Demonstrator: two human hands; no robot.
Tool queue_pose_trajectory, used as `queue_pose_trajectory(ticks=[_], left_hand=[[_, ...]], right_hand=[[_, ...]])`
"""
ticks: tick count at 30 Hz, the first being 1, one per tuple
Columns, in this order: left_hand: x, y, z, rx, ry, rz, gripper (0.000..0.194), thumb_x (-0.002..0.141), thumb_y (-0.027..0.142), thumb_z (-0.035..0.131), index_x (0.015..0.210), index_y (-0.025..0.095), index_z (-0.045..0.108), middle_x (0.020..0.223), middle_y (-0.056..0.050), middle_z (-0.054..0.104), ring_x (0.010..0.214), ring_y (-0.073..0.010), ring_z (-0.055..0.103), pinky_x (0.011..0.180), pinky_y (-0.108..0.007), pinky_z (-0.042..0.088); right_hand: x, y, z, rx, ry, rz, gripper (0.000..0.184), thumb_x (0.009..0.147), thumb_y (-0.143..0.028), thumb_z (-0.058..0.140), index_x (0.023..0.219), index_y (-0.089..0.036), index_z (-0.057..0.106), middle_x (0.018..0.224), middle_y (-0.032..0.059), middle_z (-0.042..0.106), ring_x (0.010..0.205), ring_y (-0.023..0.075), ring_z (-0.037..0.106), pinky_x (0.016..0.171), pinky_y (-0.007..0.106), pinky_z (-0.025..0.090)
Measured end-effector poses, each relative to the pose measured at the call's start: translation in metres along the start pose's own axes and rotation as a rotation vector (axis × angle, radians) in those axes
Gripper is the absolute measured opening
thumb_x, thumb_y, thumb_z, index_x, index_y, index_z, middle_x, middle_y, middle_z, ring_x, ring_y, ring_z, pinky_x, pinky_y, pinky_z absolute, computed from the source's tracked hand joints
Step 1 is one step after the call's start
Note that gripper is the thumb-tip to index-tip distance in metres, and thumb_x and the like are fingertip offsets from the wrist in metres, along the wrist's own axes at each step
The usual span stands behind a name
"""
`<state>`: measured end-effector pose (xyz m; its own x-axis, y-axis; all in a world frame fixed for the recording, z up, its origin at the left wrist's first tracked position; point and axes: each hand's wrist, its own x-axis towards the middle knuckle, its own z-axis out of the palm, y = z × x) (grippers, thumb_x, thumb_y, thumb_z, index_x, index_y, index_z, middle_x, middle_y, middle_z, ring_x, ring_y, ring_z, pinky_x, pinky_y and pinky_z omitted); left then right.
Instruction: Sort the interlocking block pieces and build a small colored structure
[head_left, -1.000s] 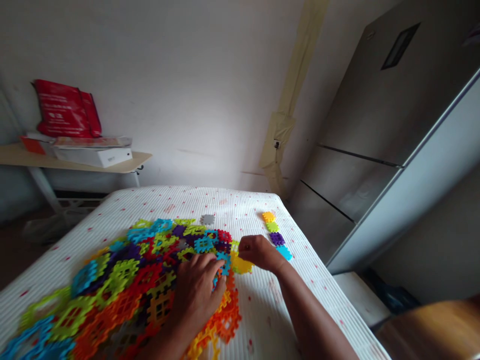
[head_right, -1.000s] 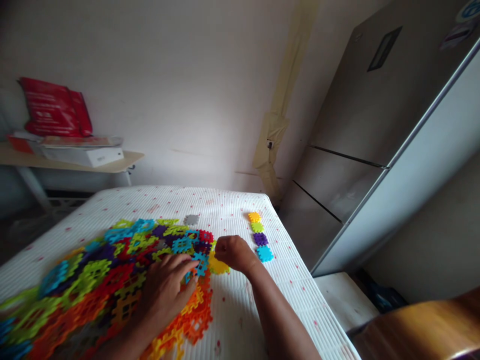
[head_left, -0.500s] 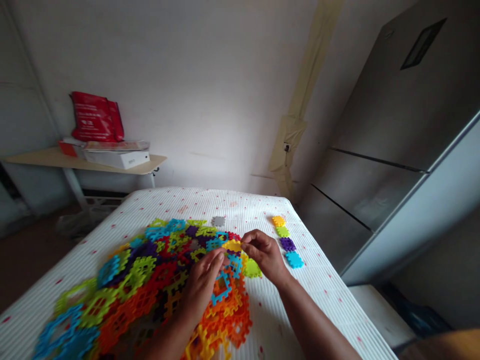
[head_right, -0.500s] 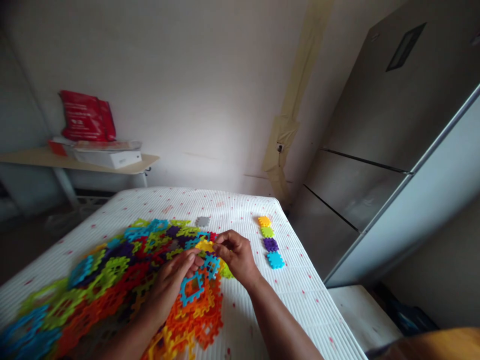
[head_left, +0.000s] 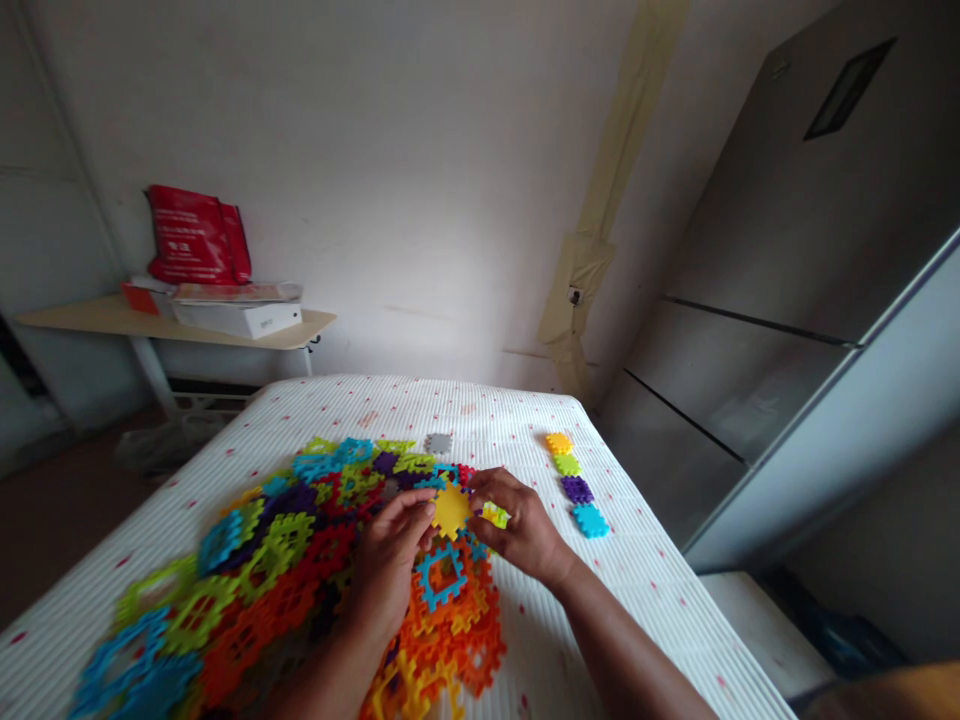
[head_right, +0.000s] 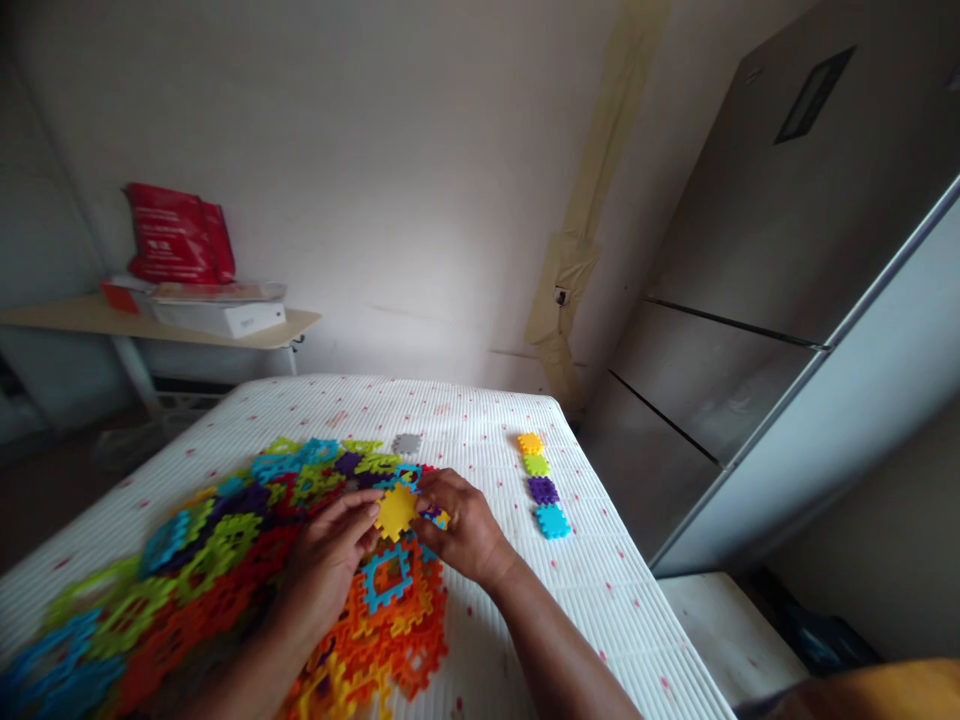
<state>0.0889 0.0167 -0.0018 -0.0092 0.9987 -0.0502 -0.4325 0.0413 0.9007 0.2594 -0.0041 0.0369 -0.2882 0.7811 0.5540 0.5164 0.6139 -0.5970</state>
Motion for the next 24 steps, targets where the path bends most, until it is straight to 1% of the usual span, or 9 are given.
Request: queue_pose_trajectory(ticks=[2,4,7,10,13,16,19,21,24], left_hand=[[0.001,-0.001,-0.001,0.021,0.016,0.002,0.035,0.06,0.04,0.077,0.084,0.017,0.064,0.064,0.004,0.061,0.054,-0.0087,0.051,0.052,-0.02,0.041],[0.001,-0.002,-0.002,0.034,0.025,0.003,0.037,0.058,0.041,0.077,0.083,0.017,0.063,0.065,0.002,0.063,0.057,-0.0108,0.055,0.054,-0.021,0.044],[0.0,-0.001,-0.001,0.036,0.022,0.01,0.037,0.056,0.04,0.078,0.08,0.017,0.061,0.067,0.002,0.064,0.059,-0.0123,0.058,0.057,-0.023,0.047],[0.0,-0.002,-0.002,0.033,0.015,0.005,0.034,0.055,0.037,0.078,0.075,0.018,0.058,0.065,0.003,0.062,0.059,-0.012,0.058,0.057,-0.023,0.048],[0.0,-0.003,-0.003,0.034,0.009,0.009,0.032,0.058,0.036,0.077,0.074,0.019,0.056,0.065,0.005,0.06,0.059,-0.0118,0.057,0.058,-0.023,0.049],[-0.002,-0.002,-0.004,0.049,-0.001,0.029,0.035,0.06,0.036,0.075,0.087,0.022,0.057,0.067,0.006,0.06,0.06,-0.0119,0.057,0.057,-0.023,0.048],[-0.003,0.0,-0.004,0.143,-0.024,0.048,0.043,0.066,0.041,0.07,0.104,0.024,0.06,0.068,0.005,0.06,0.059,-0.0116,0.055,0.055,-0.021,0.045],[-0.003,0.002,-0.004,0.218,-0.008,0.067,0.041,0.068,0.045,0.068,0.101,0.022,0.063,0.07,0.003,0.061,0.061,-0.013,0.055,0.055,-0.022,0.045],[-0.002,0.003,-0.003,0.243,0.033,0.078,0.04,0.064,0.048,0.069,0.092,0.02,0.064,0.067,0.002,0.06,0.061,-0.0154,0.056,0.054,-0.023,0.045]], right_hand=[[0.0,-0.001,0.001,-0.052,0.025,0.027,0.014,0.079,-0.027,0.062,0.09,-0.02,0.059,0.099,0.0071,0.061,0.092,0.0178,0.058,0.082,0.031,0.048],[0.0,-0.003,0.003,-0.145,0.048,0.054,0.028,0.075,-0.034,0.066,0.097,-0.019,0.058,0.097,0.0075,0.061,0.092,0.0207,0.057,0.082,0.034,0.047],[0.0,-0.007,0.007,-0.282,0.041,0.064,0.045,0.072,-0.042,0.068,0.109,-0.019,0.056,0.102,0.01,0.061,0.096,0.0245,0.055,0.083,0.038,0.045],[0.0,-0.008,0.012,-0.388,-0.011,0.065,0.045,0.077,-0.039,0.064,0.116,-0.019,0.054,0.106,0.0109,0.061,0.097,0.0252,0.053,0.083,0.04,0.042],[0.0,-0.008,0.014,-0.433,-0.059,0.056,0.04,0.079,-0.032,0.062,0.117,-0.02,0.055,0.106,0.0096,0.063,0.097,0.0247,0.052,0.082,0.039,0.04],[0.0,-0.008,0.013,-0.429,-0.078,0.005,0.043,0.078,-0.027,0.062,0.12,-0.022,0.054,0.108,0.008,0.063,0.098,0.0238,0.052,0.083,0.038,0.037],[0.001,-0.009,0.012,-0.412,-0.1,-0.053,0.046,0.077,-0.022,0.061,0.122,-0.023,0.053,0.107,0.0074,0.064,0.098,0.0231,0.053,0.085,0.038,0.036],[0.001,-0.01,0.012,-0.391,-0.094,-0.049,0.044,0.077,-0.023,0.061,0.12,-0.023,0.054,0.107,0.0072,0.064,0.099,0.0233,0.053,0.086,0.038,0.037],[0.0,-0.012,0.016,-0.374,-0.029,0.028,0.04,0.077,-0.03,0.06,0.116,-0.022,0.055,0.108,0.0084,0.062,0.099,0.0242,0.054,0.084,0.038,0.041]])
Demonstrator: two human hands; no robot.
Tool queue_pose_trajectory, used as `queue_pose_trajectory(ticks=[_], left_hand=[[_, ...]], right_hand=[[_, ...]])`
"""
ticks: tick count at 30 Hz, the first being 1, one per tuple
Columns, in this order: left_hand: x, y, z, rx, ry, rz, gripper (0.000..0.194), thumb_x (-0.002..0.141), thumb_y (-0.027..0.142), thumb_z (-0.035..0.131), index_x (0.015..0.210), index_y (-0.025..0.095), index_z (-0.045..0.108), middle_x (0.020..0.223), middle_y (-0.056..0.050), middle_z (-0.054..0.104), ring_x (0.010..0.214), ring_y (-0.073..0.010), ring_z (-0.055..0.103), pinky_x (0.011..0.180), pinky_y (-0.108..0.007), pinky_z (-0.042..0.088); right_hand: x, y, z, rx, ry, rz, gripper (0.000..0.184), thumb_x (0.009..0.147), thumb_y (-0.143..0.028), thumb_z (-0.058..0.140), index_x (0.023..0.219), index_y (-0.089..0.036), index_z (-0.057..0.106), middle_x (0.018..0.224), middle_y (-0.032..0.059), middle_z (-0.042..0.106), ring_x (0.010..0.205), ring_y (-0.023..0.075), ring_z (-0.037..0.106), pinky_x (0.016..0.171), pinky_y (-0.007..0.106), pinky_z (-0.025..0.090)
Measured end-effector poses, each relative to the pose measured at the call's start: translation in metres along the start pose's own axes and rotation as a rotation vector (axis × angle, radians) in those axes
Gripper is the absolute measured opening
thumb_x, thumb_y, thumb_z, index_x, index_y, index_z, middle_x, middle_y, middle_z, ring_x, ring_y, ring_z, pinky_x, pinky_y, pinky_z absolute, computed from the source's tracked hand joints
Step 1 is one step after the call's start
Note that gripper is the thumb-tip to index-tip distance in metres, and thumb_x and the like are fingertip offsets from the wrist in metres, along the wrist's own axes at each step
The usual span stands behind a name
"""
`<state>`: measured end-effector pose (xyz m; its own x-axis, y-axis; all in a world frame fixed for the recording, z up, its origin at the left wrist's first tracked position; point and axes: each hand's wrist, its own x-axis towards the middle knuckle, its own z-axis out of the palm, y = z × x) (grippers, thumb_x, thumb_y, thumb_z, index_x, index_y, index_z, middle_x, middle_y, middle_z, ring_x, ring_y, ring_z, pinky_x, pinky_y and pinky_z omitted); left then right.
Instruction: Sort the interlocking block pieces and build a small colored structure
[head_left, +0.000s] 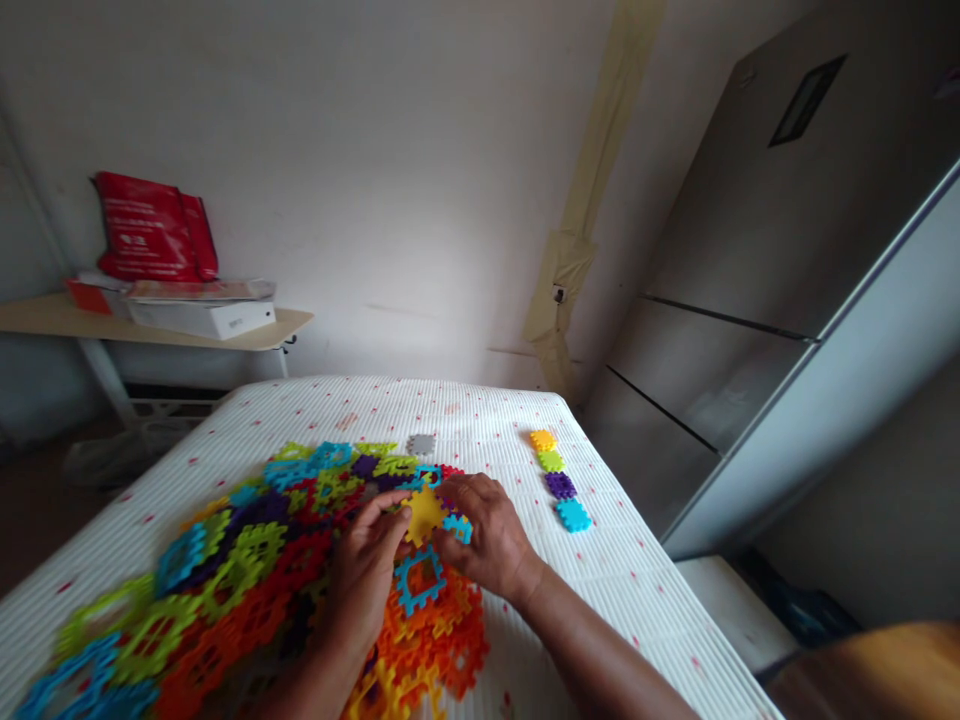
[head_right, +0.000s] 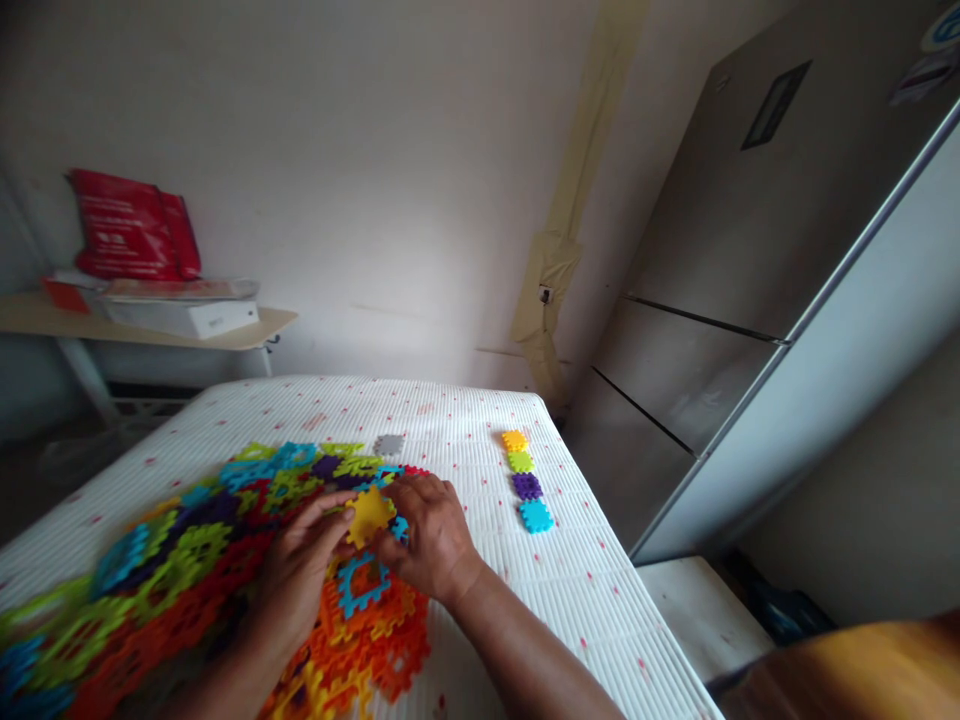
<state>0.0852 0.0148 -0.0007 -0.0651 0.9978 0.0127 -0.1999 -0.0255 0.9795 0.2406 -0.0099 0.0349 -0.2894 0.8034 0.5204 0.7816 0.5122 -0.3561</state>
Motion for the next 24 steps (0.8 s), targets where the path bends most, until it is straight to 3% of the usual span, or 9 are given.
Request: queue_pose_trajectory(ticks=[5,10,12,15,18,21,24], left_hand=[[0.0,-0.002,0.002,-0.021,-0.014,0.005,0.037,0.065,0.047,0.069,0.09,0.021,0.06,0.059,0.004,0.056,0.06,-0.0153,0.056,0.053,-0.023,0.046],[-0.003,-0.003,0.001,0.0,-0.035,0.022,0.039,0.072,0.05,0.064,0.1,0.023,0.059,0.07,0.001,0.063,0.071,-0.0169,0.061,0.062,-0.025,0.048],[-0.004,-0.003,0.001,-0.031,-0.047,0.015,0.045,0.075,0.051,0.06,0.11,0.024,0.055,0.08,-0.001,0.067,0.077,-0.0185,0.064,0.068,-0.028,0.049],[-0.005,-0.001,0.003,-0.055,-0.048,0.006,0.052,0.075,0.052,0.06,0.116,0.022,0.051,0.086,-0.005,0.07,0.079,-0.0211,0.066,0.071,-0.032,0.05],[-0.004,-0.001,0.004,-0.048,-0.047,-0.006,0.053,0.073,0.053,0.062,0.114,0.021,0.053,0.084,-0.006,0.07,0.078,-0.0222,0.067,0.069,-0.033,0.05],[-0.003,-0.001,0.004,-0.028,-0.049,-0.028,0.053,0.071,0.054,0.063,0.112,0.021,0.055,0.084,-0.005,0.07,0.078,-0.0226,0.067,0.067,-0.031,0.05],[-0.002,-0.002,0.003,-0.015,-0.058,-0.039,0.053,0.072,0.055,0.062,0.112,0.021,0.055,0.085,-0.005,0.07,0.078,-0.0215,0.067,0.067,-0.03,0.05]], right_hand=[[-0.005,-0.01,0.016,-0.122,-0.006,0.094,0.051,0.075,-0.044,0.064,0.117,-0.018,0.055,0.103,0.0115,0.062,0.094,0.0272,0.055,0.08,0.041,0.044],[-0.003,-0.003,0.017,-0.133,-0.018,0.138,0.05,0.077,-0.041,0.063,0.12,-0.017,0.054,0.102,0.0112,0.064,0.093,0.0264,0.057,0.081,0.039,0.045],[0.005,0.02,0.003,-0.113,0.021,0.211,0.049,0.077,-0.039,0.063,0.12,-0.016,0.055,0.103,0.0101,0.065,0.091,0.0239,0.059,0.081,0.034,0.046],[0.021,0.073,-0.027,-0.299,0.112,0.529,0.047,0.081,-0.041,0.059,0.119,-0.013,0.056,0.111,0.0125,0.064,0.098,0.0237,0.06,0.085,0.032,0.044],[0.031,0.13,-0.052,-0.501,-0.01,0.854,0.044,0.084,-0.046,0.052,0.119,-0.019,0.056,0.108,0.01,0.066,0.099,0.0226,0.061,0.08,0.03,0.045],[0.033,0.169,-0.06,-0.54,-0.078,0.968,0.04,0.082,-0.043,0.055,0.113,-0.019,0.06,0.104,0.0111,0.067,0.097,0.0236,0.063,0.074,0.029,0.045],[0.033,0.189,-0.056,-0.549,-0.125,1.024,0.038,0.079,-0.04,0.059,0.111,-0.019,0.061,0.106,0.0115,0.067,0.098,0.0239,0.063,0.072,0.028,0.045]])
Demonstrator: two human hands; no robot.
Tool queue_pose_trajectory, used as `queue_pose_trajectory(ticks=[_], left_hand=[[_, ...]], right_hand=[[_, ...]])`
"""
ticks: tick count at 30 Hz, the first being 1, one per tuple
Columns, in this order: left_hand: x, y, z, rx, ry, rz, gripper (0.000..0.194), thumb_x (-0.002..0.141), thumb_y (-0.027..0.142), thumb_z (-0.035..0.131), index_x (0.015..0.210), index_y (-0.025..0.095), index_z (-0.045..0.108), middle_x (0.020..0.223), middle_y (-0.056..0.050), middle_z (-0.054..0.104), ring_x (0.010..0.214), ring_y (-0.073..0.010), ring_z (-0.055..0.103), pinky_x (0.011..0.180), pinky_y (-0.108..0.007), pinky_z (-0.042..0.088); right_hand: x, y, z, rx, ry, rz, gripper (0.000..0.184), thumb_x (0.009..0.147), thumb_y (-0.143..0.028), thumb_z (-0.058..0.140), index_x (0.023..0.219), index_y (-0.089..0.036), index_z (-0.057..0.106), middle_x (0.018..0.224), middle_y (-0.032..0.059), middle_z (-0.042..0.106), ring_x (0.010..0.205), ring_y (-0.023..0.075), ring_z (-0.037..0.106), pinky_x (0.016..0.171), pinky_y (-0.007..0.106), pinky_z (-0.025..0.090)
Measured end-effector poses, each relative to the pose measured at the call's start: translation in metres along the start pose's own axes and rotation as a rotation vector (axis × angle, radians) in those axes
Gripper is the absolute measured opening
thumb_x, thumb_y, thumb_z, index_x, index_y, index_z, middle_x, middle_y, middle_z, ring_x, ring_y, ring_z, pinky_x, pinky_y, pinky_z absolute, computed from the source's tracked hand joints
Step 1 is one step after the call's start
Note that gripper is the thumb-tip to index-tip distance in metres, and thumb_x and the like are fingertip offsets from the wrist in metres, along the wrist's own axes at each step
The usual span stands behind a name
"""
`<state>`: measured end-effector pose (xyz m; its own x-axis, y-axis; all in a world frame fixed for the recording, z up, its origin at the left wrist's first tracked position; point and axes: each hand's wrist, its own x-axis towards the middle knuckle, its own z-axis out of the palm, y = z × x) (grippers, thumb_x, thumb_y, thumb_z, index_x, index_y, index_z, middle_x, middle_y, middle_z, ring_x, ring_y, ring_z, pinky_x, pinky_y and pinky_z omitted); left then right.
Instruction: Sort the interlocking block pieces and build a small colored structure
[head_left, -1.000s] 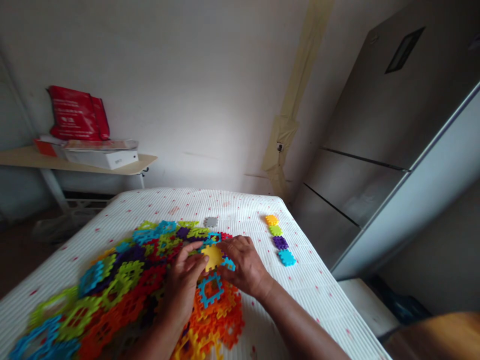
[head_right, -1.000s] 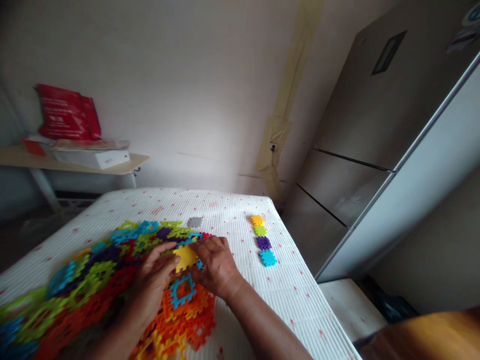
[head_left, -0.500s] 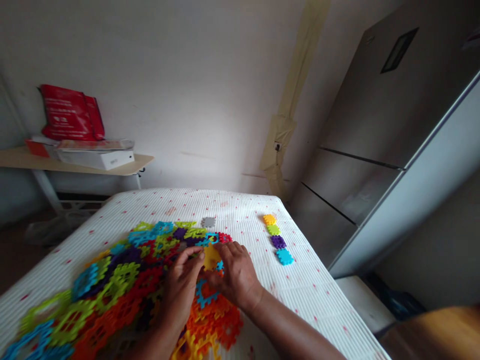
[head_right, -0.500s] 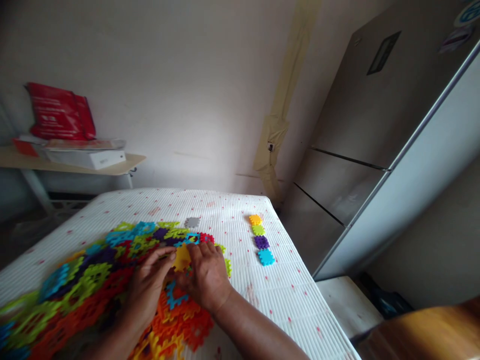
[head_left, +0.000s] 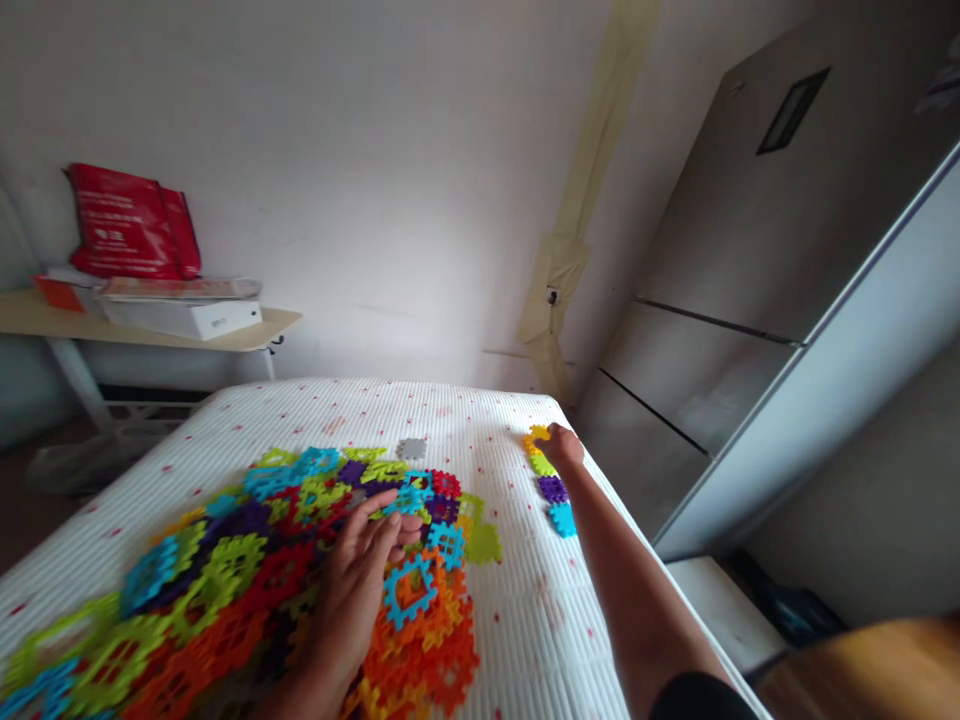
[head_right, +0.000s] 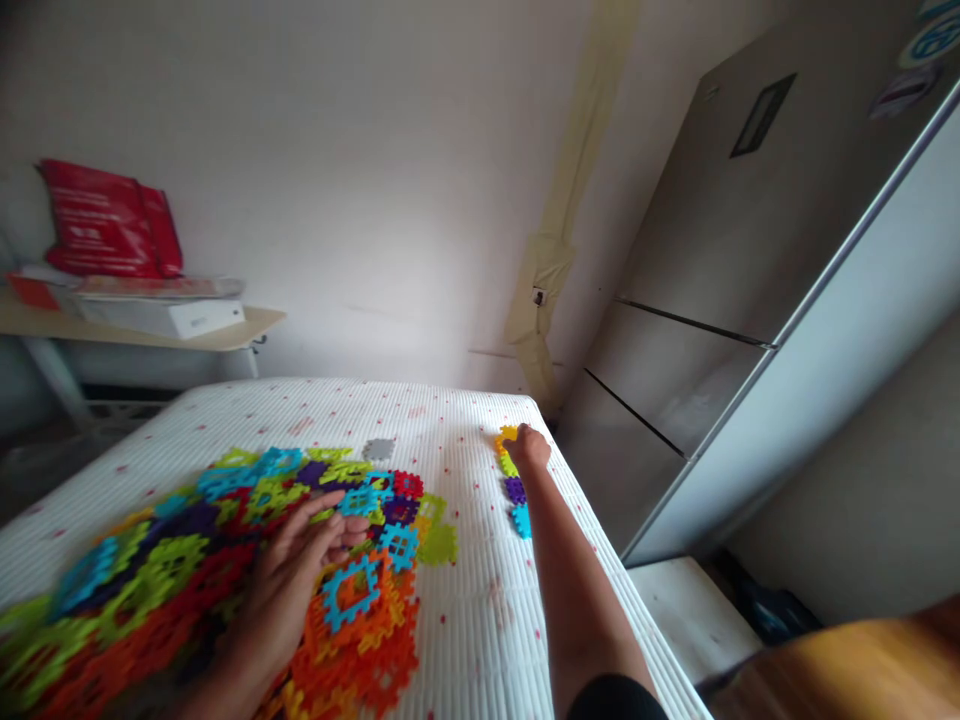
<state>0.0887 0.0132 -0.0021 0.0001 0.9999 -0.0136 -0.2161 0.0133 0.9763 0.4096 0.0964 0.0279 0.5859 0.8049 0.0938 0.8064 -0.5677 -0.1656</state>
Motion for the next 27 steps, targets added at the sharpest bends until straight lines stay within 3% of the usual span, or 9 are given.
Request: queue_pose_trajectory(ticks=[11,21,27], left_hand=[[0.0,-0.003,-0.004,0.02,-0.019,0.007,0.049,0.075,0.055,0.06,0.111,0.022,0.054,0.086,-0.003,0.069,0.078,-0.0192,0.065,0.068,-0.029,0.05],[0.001,-0.002,-0.004,0.036,-0.03,0.006,0.051,0.074,0.055,0.06,0.113,0.022,0.054,0.084,-0.003,0.07,0.08,-0.0198,0.066,0.069,-0.029,0.05],[0.001,-0.003,-0.005,0.036,-0.025,-0.004,0.052,0.073,0.055,0.061,0.113,0.022,0.053,0.084,-0.003,0.07,0.079,-0.0195,0.066,0.068,-0.028,0.049]], right_hand=[[0.01,-0.005,0.019,-0.073,-0.077,0.015,0.036,0.078,-0.038,0.06,0.11,-0.021,0.059,0.114,0.0101,0.063,0.107,0.0258,0.058,0.084,0.038,0.042],[0.013,-0.012,0.025,-0.09,-0.087,0.013,0.064,0.074,-0.046,0.061,0.13,-0.025,0.041,0.122,0.013,0.056,0.115,0.0298,0.049,0.087,0.046,0.037],[0.02,-0.02,0.032,-0.084,-0.112,0.029,0.059,0.075,-0.049,0.059,0.128,-0.027,0.044,0.122,0.0129,0.054,0.112,0.0298,0.052,0.086,0.045,0.037]])
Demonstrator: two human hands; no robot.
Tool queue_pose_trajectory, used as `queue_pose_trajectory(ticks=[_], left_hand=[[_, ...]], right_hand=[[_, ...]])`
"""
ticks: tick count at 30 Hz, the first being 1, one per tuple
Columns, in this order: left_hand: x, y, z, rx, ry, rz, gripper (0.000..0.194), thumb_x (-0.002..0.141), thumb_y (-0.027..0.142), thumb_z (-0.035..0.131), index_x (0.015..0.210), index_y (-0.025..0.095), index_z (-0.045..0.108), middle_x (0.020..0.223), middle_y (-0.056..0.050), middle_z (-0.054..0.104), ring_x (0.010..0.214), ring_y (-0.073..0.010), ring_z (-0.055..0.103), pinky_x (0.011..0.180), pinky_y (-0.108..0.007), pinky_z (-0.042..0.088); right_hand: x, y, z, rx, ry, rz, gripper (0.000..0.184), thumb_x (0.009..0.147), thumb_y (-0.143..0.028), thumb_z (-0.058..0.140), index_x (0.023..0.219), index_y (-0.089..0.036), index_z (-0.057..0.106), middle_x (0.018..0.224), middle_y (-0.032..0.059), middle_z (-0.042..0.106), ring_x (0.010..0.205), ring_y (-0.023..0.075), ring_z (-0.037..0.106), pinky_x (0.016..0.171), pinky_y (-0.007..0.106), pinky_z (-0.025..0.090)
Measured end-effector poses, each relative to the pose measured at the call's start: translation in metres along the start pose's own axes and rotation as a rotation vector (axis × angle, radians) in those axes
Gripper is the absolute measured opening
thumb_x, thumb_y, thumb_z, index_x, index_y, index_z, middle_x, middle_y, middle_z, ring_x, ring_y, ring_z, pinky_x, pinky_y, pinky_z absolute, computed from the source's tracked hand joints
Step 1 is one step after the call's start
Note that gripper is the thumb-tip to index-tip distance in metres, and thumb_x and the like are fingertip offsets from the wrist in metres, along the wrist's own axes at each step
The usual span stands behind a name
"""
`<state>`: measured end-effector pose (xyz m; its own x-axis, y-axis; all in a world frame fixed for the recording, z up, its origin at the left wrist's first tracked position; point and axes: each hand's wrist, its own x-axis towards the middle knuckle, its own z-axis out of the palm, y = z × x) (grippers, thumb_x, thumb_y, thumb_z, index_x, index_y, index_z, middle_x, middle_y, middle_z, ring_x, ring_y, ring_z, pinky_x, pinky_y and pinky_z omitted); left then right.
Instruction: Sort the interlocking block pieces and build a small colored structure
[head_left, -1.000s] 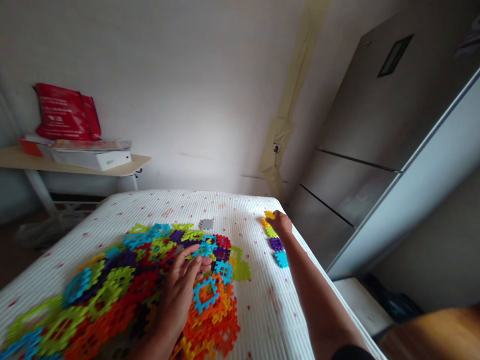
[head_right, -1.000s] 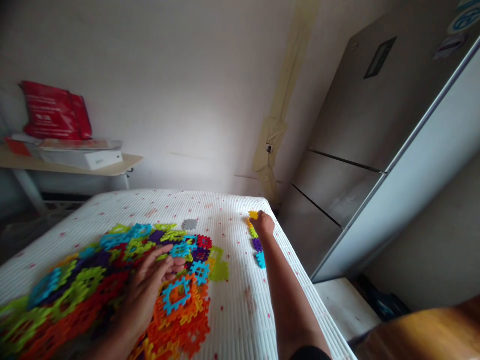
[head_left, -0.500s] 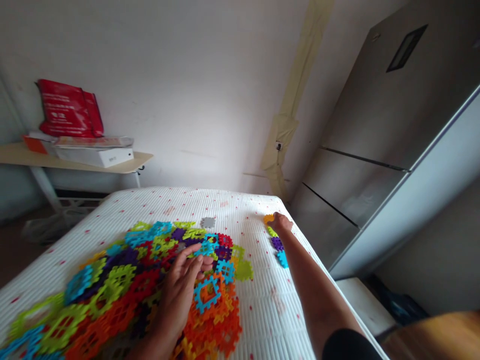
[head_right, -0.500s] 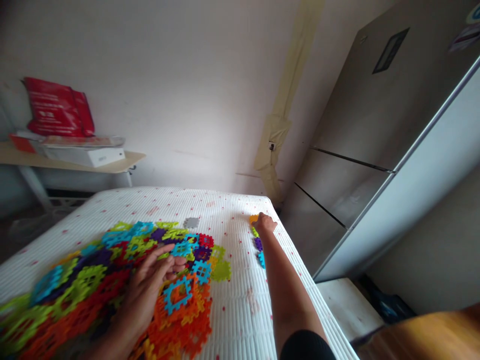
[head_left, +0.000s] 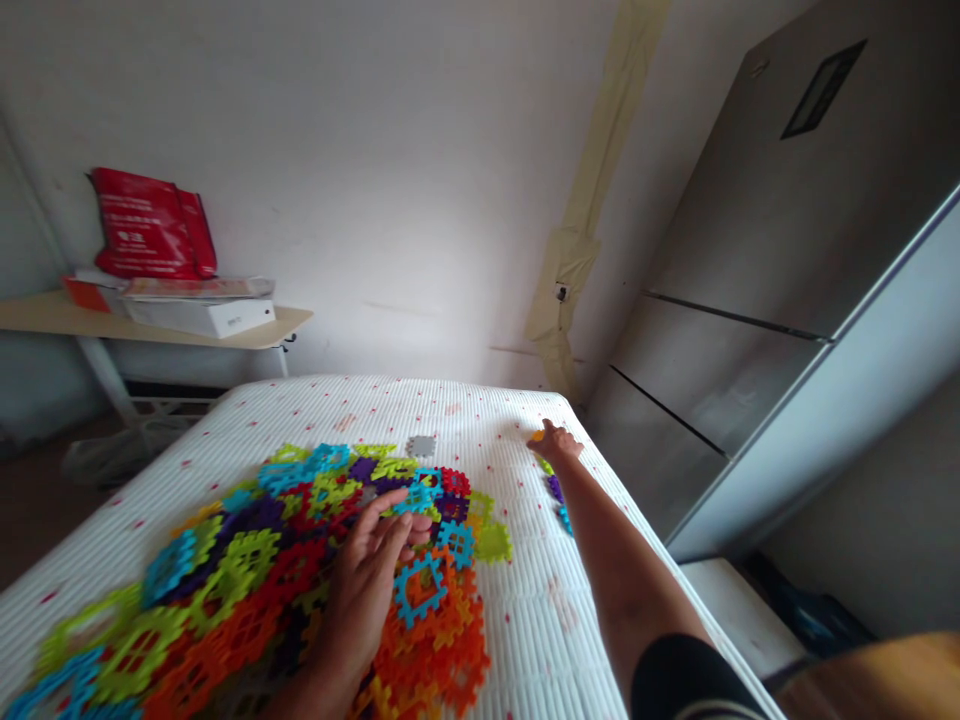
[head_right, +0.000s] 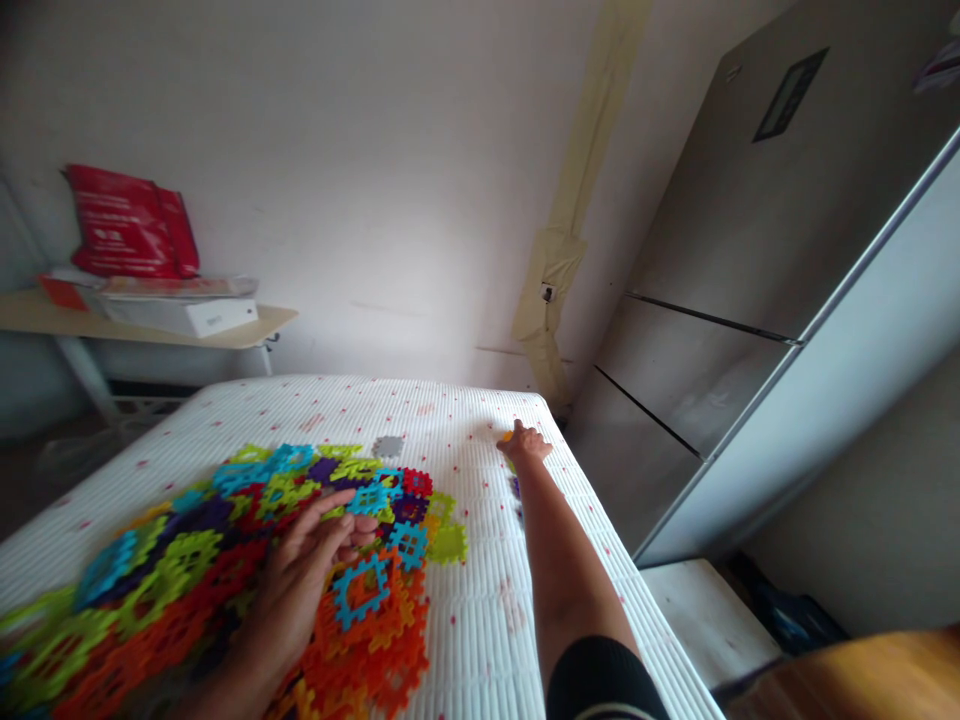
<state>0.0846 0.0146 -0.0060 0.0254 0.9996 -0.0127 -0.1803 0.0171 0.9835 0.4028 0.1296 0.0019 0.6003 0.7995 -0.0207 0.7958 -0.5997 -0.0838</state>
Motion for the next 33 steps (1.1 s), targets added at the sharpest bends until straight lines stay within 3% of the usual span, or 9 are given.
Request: queue_pose_trajectory(ticks=[6,11,17,19,21,23,25,29,33], left_hand=[[0.0,0.0,0.0,-0.014,0.004,-0.006,0.053,0.072,0.053,0.063,0.113,0.021,0.053,0.084,-0.004,0.07,0.079,-0.0194,0.066,0.067,-0.028,0.05],[-0.002,0.003,0.001,-0.018,0.017,-0.005,0.054,0.07,0.053,0.065,0.112,0.02,0.055,0.082,-0.004,0.07,0.077,-0.0197,0.066,0.066,-0.028,0.05],[-0.002,0.004,0.002,-0.02,0.025,-0.006,0.055,0.069,0.054,0.065,0.111,0.019,0.055,0.081,-0.004,0.07,0.074,-0.0192,0.066,0.064,-0.028,0.05],[-0.003,0.005,0.002,-0.028,0.024,-0.005,0.055,0.069,0.054,0.065,0.11,0.018,0.056,0.081,-0.005,0.07,0.073,-0.0194,0.066,0.064,-0.028,0.049],[-0.003,0.006,0.003,-0.032,0.02,0.006,0.054,0.07,0.054,0.064,0.11,0.018,0.055,0.081,-0.005,0.07,0.073,-0.0196,0.066,0.063,-0.028,0.049],[-0.003,0.006,0.003,-0.03,0.014,0.019,0.053,0.07,0.054,0.064,0.11,0.018,0.055,0.08,-0.005,0.07,0.073,-0.0199,0.066,0.063,-0.029,0.049],[-0.003,0.005,0.003,-0.02,0.005,0.028,0.052,0.071,0.053,0.063,0.109,0.019,0.055,0.082,-0.005,0.071,0.073,-0.0198,0.066,0.064,-0.029,0.048],[-0.003,0.004,0.003,-0.006,-0.013,0.016,0.051,0.072,0.053,0.062,0.11,0.02,0.054,0.084,-0.004,0.071,0.075,-0.0187,0.066,0.067,-0.028,0.048],[-0.004,0.006,0.004,-0.016,0.004,-0.002,0.054,0.069,0.056,0.064,0.107,0.02,0.055,0.081,-0.004,0.07,0.075,-0.019,0.065,0.065,-0.027,0.048]], right_hand=[[0.005,-0.005,0.009,0.011,0.008,0.034,0.041,0.08,-0.037,0.055,0.118,-0.021,0.054,0.115,0.0145,0.059,0.11,0.0291,0.053,0.084,0.041,0.04],[0.004,-0.006,0.012,0.024,0.026,0.032,0.039,0.083,-0.033,0.052,0.119,-0.018,0.053,0.115,0.0156,0.058,0.109,0.0286,0.054,0.082,0.039,0.041],[-0.016,-0.011,-0.011,0.035,0.059,-0.039,0.051,0.079,-0.035,0.06,0.124,-0.013,0.048,0.119,0.0221,0.054,0.114,0.036,0.048,0.087,0.05,0.037],[-0.03,-0.016,-0.022,0.048,0.095,-0.14,0.054,0.082,-0.034,0.058,0.129,-0.014,0.043,0.128,0.0233,0.047,0.121,0.0369,0.041,0.091,0.052,0.033],[-0.051,-0.021,-0.031,0.076,0.085,-0.297,0.047,0.086,-0.032,0.053,0.13,-0.02,0.043,0.131,0.0175,0.048,0.121,0.0309,0.042,0.094,0.046,0.034],[-0.076,-0.024,-0.033,0.107,-0.004,-0.469,0.04,0.083,-0.034,0.059,0.122,-0.027,0.053,0.119,0.0071,0.059,0.108,0.0225,0.054,0.089,0.033,0.04],[-0.102,-0.024,-0.029,0.127,-0.128,-0.632,0.041,0.07,-0.035,0.073,0.109,-0.03,0.062,0.103,-0.0004,0.066,0.09,0.0175,0.061,0.079,0.026,0.044],[-0.143,-0.023,-0.007,0.166,-0.197,-0.93,0.051,0.06,-0.03,0.08,0.107,-0.025,0.064,0.105,0.0036,0.066,0.091,0.0211,0.061,0.077,0.029,0.045],[-0.158,-0.027,0.01,0.195,-0.095,-0.954,0.045,0.063,-0.032,0.077,0.104,-0.02,0.063,0.1,0.0067,0.066,0.091,0.0227,0.059,0.077,0.03,0.044]])
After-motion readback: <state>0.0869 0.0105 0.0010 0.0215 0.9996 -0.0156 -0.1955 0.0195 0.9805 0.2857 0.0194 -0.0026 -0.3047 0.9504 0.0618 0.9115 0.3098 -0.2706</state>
